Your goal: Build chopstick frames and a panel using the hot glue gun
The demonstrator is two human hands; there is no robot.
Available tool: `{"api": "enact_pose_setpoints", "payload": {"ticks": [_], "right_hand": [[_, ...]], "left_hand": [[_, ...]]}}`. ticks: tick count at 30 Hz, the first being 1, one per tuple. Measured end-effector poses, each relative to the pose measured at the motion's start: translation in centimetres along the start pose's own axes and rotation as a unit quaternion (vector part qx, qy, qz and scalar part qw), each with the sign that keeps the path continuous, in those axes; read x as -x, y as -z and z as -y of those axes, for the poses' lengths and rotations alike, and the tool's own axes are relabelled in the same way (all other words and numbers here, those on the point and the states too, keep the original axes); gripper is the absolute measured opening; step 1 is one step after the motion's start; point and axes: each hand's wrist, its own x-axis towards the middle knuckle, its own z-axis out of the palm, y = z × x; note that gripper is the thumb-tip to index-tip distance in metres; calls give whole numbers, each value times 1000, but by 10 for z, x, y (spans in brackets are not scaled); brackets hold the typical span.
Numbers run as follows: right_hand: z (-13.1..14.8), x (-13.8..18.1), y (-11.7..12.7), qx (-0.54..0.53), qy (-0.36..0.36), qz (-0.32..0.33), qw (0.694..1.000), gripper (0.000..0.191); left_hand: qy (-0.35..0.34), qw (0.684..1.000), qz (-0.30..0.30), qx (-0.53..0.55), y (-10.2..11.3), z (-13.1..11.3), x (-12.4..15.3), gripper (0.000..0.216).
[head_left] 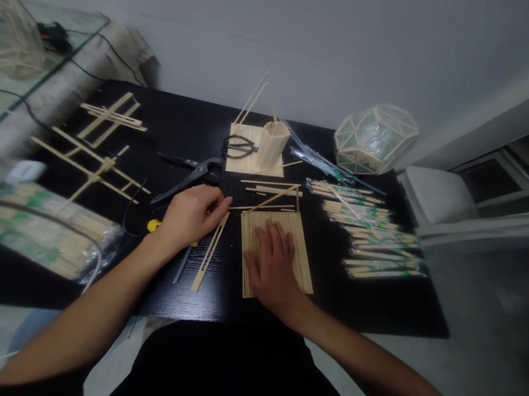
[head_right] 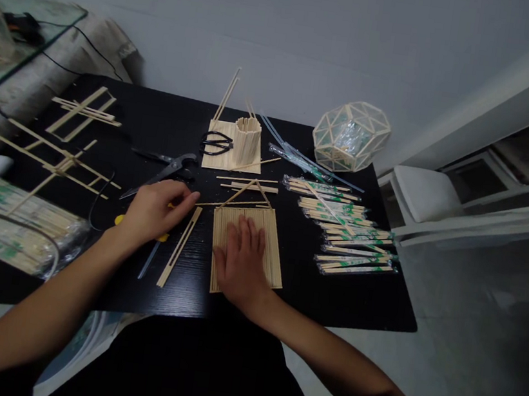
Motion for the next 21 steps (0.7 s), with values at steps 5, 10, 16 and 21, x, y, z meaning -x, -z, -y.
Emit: {"api": "enact_pose_setpoints", "payload": {"ticks": [5,10,16,21], "right_hand": [[2,1,4,6,13,27,1000,55],[-1,-10,23,-13,32,38,999,48],[-32,-64,87,-166,-38,-115,979,21],[-84,-101,94,-309,-169,-164,922,26]], "left_hand": [[12,1000,1,0,1,1,-1,38],[13,1000,-4,-1,2,0,-1,38],[28,999,-28,10,3,1,0,33],[37,998,-38,22,2,2,0,21]]}}
